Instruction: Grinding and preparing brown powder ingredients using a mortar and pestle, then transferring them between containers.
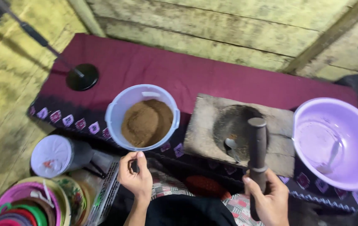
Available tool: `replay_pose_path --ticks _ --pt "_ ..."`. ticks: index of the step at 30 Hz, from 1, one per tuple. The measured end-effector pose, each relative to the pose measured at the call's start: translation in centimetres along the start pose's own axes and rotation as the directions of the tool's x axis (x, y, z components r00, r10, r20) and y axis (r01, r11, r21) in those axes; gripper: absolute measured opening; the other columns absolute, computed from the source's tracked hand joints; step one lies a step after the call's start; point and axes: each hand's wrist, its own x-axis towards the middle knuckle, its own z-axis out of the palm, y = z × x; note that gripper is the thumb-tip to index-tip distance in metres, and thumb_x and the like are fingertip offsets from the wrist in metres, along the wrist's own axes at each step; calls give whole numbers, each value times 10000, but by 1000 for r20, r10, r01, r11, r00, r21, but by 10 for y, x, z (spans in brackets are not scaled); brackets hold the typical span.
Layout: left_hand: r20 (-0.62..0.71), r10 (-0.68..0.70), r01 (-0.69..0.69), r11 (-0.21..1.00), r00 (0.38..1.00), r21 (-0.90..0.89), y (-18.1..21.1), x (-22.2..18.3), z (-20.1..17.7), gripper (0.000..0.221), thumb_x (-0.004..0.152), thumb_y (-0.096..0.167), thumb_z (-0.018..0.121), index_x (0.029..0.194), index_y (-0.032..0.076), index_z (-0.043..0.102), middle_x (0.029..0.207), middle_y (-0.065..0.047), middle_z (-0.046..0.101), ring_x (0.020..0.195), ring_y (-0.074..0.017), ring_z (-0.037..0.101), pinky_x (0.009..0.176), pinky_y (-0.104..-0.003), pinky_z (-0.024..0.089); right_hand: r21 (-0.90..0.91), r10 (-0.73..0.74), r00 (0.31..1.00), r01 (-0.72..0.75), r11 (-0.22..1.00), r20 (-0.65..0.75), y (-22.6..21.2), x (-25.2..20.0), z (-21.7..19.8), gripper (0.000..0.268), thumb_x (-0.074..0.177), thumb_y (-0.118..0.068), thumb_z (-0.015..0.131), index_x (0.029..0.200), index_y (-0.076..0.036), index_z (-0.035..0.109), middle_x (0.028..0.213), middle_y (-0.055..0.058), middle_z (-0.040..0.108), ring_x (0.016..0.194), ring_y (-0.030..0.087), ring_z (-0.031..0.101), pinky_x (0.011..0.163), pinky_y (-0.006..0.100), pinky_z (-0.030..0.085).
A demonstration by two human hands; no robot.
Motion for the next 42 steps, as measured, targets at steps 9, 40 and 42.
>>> replay_pose_path --ticks 9,40,42 --pt "230 -858 885 421 460 -200 15 64 2 622 868 396 650 1396 152 430 1428 -102 465 1190 -219 574 552 -343 636 109 -32 969 5 994 244 -50 2 97 134 893 -113 722 823 -18 659 522 68 559 456 144 503 488 281 445" --pt "118 -813 767 477 571 -429 -53 170 -34 747 746 13 544 1464 217 566 1256 -100 653 461 -245 557 403 -279 543 123 236 911 -291 949 339 -73 17 253 175 899 -149 745 965 -11 658 577 94 553 476 175 517 472 312 498" --pt "105 -811 758 481 576 -440 -61 177 -32 744 729 19 553 1451 197 571 1277 -91 672 421 -250 575 374 -258 528 126 253 919 -302 945 303 -71 26 272 139 907 -126 711 954 -15 644 550 91 551 456 173 501 488 306 444"
